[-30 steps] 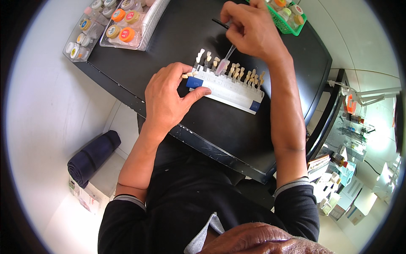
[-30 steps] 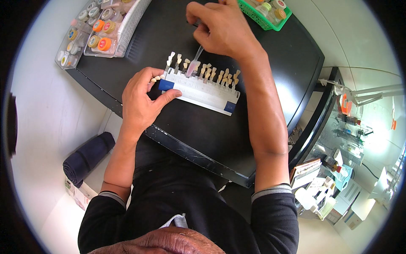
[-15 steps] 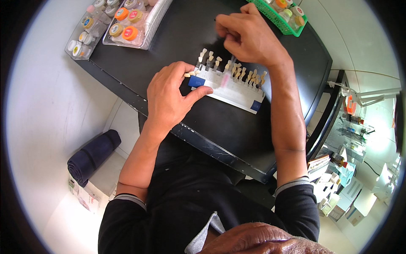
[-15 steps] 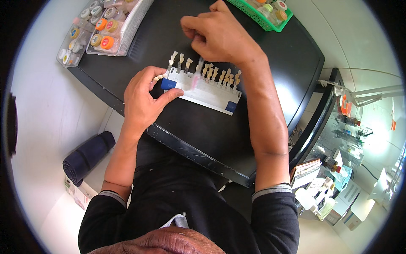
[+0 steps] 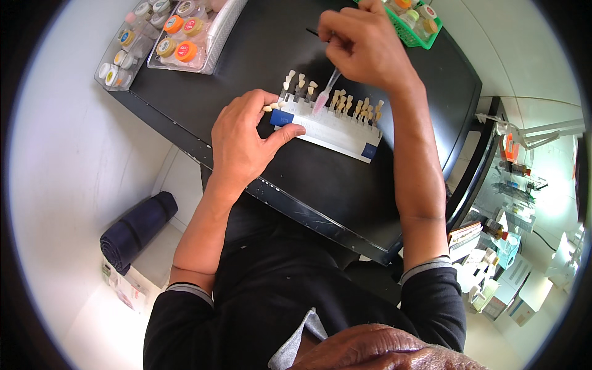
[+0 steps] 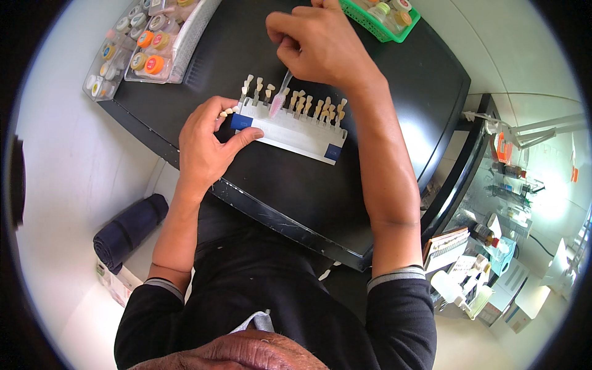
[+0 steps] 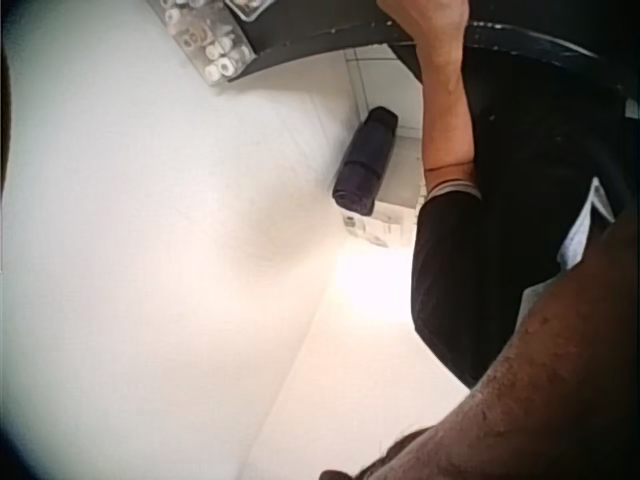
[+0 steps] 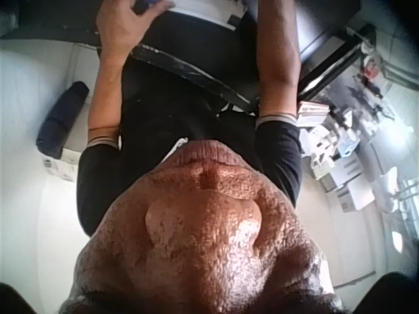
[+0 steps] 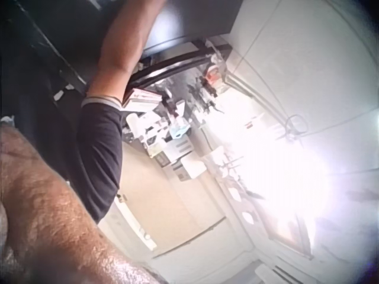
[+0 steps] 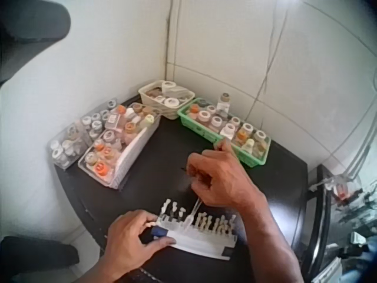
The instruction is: The person applies stain to a dental crown using a fine brush, comparing it against a tooth shade guide.
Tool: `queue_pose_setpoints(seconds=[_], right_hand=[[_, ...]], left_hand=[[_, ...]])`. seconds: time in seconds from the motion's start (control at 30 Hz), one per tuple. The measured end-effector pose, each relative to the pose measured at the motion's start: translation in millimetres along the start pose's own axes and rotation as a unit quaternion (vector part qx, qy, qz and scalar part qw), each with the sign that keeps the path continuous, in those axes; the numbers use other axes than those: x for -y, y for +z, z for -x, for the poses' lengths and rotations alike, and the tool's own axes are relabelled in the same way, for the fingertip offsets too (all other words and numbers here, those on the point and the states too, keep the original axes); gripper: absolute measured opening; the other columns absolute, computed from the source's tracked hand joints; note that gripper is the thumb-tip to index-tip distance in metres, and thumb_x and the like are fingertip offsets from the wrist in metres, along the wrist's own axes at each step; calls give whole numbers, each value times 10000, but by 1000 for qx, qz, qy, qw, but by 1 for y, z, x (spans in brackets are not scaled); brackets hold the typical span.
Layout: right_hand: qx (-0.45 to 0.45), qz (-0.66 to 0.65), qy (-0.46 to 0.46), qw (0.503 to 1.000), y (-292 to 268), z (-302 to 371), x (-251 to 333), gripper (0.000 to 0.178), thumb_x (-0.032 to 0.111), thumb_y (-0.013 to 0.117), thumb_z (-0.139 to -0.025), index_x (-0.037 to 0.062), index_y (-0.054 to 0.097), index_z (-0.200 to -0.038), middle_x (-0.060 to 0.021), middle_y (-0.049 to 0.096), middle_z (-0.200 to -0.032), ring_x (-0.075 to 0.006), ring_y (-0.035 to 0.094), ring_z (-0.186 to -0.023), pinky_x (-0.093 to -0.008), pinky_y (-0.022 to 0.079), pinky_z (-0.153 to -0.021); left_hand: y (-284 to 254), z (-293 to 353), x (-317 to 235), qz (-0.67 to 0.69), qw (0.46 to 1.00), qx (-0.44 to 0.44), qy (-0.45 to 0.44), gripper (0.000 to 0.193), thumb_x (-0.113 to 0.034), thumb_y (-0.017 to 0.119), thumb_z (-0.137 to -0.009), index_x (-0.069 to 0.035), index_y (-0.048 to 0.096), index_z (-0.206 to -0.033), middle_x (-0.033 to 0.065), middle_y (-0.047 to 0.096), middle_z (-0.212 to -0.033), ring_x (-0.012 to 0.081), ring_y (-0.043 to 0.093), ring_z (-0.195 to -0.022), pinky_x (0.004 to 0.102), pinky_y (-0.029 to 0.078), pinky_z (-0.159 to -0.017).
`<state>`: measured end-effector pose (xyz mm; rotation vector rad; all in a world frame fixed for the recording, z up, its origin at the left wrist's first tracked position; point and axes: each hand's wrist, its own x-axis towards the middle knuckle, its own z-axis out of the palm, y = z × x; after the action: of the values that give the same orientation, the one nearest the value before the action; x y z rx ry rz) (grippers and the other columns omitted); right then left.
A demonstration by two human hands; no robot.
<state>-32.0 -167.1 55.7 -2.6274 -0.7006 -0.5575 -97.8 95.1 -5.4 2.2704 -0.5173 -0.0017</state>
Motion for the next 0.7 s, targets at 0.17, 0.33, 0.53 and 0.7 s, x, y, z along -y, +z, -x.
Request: queue_pose_setpoints(seconds=[0.17, 0.33, 0.53, 0.7], right_hand=[[-23, 2, 16, 1000, 4, 4, -4, 120, 29, 668, -813, 121, 641, -884, -63, 589, -712, -281, 595, -716, -416, 400, -876], [-79, 61, -12, 995, -2, 3, -14, 136, 18, 678, -813, 118, 655, -903, -66, 621, -719, -290, 600, -702, -418, 407, -878], [-147, 102, 300, 937, -12, 59, -50, 280, 371, 535, -1150, 127, 671, -1166, -131, 802, -1104, -354, 748, -1094, -573, 407, -921], [-94, 26, 357, 929, 6, 106, -37, 152, 247, 580, -1132, 173, 705, -1174, -114, 760, -1065, -349, 704, -1102, -564, 399, -942]], left_hand=[[0, 2, 0, -7, 1000, -10, 5, 558, -380, 1006, -772, -56, 713, -1119, 100, 752, -1044, 287, 702, -908, 392, 564, -806], [1, 2, 1, 0, 1000, -18, 14, 557, -379, 1008, -771, -49, 713, -1109, 106, 756, -1045, 292, 710, -910, 394, 570, -810], [0, 5, 1, 47, 998, -36, 11, 642, -488, 856, -974, -43, 591, -1353, 173, 742, -1150, 307, 728, -963, 409, 574, -845], [-6, -8, 13, 172, 983, -53, 30, 320, -269, 534, -1190, 4, 607, -1338, 94, 711, -1122, 141, 593, -891, 283, 494, -854]])
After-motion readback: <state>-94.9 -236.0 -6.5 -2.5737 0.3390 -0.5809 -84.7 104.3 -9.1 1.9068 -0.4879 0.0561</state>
